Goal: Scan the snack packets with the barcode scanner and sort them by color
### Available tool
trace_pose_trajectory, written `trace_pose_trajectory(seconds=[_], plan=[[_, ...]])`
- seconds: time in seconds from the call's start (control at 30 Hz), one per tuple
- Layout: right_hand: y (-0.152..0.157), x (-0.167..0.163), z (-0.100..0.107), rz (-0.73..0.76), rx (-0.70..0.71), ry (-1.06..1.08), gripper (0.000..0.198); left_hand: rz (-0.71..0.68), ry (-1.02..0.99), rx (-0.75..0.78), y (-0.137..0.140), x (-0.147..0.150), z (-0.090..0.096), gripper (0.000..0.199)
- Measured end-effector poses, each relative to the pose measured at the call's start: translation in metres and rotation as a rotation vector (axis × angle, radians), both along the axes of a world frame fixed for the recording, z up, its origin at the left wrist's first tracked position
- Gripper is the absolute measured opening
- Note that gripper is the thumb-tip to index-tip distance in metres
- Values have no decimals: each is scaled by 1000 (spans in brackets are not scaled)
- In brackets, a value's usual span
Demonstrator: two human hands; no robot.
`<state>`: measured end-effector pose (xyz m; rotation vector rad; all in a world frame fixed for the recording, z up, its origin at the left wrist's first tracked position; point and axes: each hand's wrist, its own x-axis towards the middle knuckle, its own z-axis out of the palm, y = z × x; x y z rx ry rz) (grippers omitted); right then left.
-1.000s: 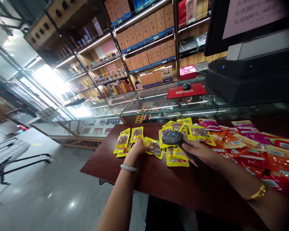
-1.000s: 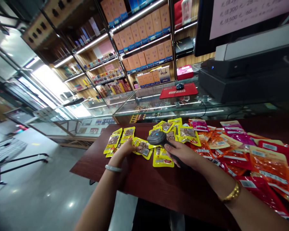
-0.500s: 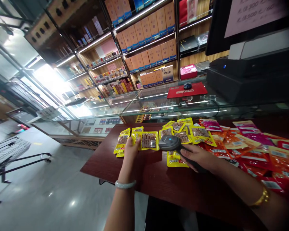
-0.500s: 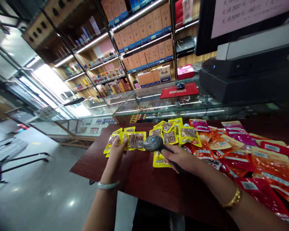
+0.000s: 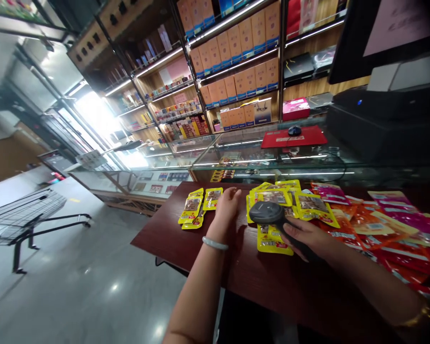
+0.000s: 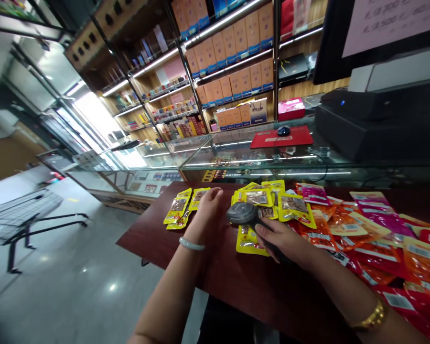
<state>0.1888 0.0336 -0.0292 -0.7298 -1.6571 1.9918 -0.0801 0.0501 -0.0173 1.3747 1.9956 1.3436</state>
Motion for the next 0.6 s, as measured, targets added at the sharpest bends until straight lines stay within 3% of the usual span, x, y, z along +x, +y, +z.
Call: trace_pose_trajectory(seconds=[0.1, 0.17, 0.33, 0.47, 0.6], plan=[[0, 0, 0, -30, -22, -9, 47, 225, 574, -289, 2, -36, -1, 67], [-1, 0, 1, -46, -38, -13, 49, 278, 696, -484, 2, -58, -2, 75], [-5, -4, 8, -110, -136, -32, 53, 274, 751, -670, 2, -81, 2, 90], [-8, -25, 21, -132, -54, -39, 52, 268, 733, -712, 0, -81, 6, 106], [-3, -61, 32, -198, 33, -24, 49, 141, 528, -651, -4, -80, -6, 57]])
